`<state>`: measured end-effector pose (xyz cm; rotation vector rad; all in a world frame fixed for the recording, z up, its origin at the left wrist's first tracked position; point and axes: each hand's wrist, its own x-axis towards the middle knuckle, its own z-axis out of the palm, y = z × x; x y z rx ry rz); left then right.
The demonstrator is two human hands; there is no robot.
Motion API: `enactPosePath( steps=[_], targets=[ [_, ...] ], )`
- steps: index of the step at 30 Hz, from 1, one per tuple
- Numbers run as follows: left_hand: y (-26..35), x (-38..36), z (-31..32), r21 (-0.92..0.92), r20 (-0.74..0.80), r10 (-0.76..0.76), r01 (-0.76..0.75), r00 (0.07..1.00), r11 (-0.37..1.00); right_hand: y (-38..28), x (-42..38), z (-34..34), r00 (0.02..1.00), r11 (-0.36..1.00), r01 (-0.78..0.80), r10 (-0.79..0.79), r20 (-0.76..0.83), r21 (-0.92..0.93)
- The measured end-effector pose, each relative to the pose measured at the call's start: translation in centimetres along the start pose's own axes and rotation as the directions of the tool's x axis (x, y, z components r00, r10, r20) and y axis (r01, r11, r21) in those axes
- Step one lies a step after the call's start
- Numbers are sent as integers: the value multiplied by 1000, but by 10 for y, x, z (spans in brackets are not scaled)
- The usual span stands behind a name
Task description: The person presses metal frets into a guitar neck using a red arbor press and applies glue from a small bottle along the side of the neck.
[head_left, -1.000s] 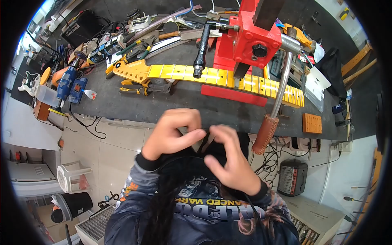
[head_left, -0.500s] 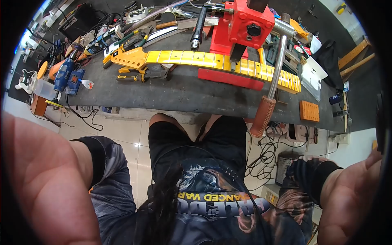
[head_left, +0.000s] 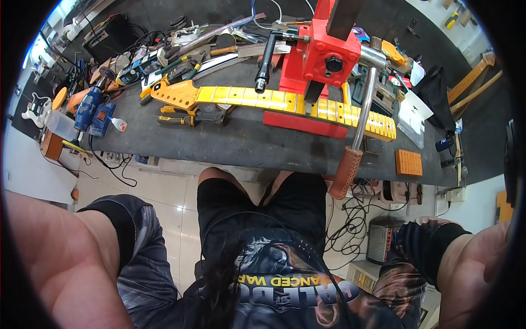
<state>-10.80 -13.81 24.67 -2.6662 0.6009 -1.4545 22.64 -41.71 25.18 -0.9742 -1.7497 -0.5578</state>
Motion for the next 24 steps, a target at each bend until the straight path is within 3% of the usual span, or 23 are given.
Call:
enactPosePath(
  steps=[24],
  targets=[
    [15,32,-28,33,121,50,-54,991,998,-32,-3,-30,999,998,-35,34,-25,-47]
  ],
)
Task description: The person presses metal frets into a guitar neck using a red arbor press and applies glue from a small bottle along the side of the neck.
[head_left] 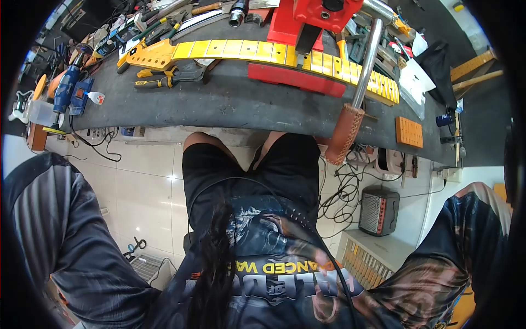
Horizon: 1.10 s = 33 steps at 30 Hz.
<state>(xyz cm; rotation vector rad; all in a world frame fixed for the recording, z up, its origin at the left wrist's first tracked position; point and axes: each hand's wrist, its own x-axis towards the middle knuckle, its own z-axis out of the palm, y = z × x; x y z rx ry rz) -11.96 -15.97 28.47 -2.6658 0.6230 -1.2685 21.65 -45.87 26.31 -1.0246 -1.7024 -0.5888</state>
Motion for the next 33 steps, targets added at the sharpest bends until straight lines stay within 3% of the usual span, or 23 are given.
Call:
enactPosePath(
  steps=[20,33],
  targets=[
    [9,-1,4,20,77,34,-35,996,999,7,-27,-5,997,1000,11,-11,-77,-6],
    [15,-4,9,17,33,48,-49,998,999,6,-31,-8,999,999,-3,2,-42,-32]
  ],
)
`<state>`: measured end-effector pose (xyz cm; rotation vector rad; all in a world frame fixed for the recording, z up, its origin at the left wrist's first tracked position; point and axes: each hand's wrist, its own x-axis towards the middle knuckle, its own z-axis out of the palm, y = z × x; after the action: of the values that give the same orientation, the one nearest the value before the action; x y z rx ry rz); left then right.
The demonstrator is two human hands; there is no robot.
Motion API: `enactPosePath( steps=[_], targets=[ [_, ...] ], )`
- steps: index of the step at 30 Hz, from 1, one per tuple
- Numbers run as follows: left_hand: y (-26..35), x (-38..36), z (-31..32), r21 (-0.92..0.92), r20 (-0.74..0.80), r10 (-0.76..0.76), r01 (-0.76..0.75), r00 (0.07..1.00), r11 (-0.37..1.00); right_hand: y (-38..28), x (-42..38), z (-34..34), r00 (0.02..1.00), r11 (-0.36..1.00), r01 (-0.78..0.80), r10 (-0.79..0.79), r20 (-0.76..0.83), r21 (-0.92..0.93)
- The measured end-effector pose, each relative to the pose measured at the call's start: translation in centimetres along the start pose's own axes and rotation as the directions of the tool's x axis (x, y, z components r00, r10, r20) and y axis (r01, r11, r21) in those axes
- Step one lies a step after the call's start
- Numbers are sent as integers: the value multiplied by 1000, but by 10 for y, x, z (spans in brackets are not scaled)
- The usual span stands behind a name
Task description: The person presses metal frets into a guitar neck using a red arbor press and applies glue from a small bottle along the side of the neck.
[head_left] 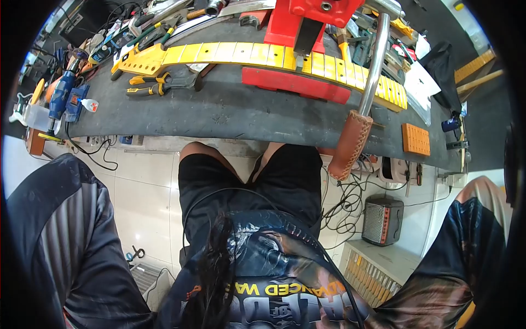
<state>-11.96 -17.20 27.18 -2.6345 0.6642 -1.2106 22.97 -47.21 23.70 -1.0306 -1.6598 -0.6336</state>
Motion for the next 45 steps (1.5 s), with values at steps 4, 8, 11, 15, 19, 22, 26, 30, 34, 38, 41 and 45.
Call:
enactPosePath(
  steps=[4,8,11,15,19,22,26,30,34,38,41,45],
  targets=[
    [2,-2,-3,-2,-4,-8,8,1000,1000,-2,-1,-1,1000,1000,-6,6,16,4],
    [0,2,-9,-14,-5,-18,18,1000,1000,-5,4,-5,999,1000,-27,27,19,2],
    [2,3,-12,-13,-13,-21,21,1000,1000,-10,6,-4,999,1000,-27,27,20,4],
    [5,5,-14,-9,-3,-19,19,1000,1000,-13,7,-5,1000,1000,-22,22,4,12],
    [7,5,-14,-3,-18,-16,16,1000,1000,-13,12,-4,1000,1000,-4,4,7,5],
    [13,0,-12,15,-25,-19,20,1000,1000,-11,11,-4,999,999,45,-45,1,16],
    [13,1,-11,2,-22,-19,19,1000,1000,-16,17,-3,998,998,68,-68,-8,-16],
    [15,-3,-2,4,-67,-7,7,998,1000,-8,20,6,996,995,92,-91,13,-33],
    [11,-12,10,-8,-109,-17,16,994,1000,5,17,11,995,993,101,-101,10,-63],
    [11,-19,21,7,-154,-24,25,988,1000,15,8,16,997,994,80,-81,-1,-75],
    [14,-17,19,33,-180,-12,19,984,999,18,4,16,998,994,64,-65,-9,-87],
    [20,-9,16,85,-207,40,-23,977,996,17,4,12,998,993,52,-54,-16,-107]
  ],
)
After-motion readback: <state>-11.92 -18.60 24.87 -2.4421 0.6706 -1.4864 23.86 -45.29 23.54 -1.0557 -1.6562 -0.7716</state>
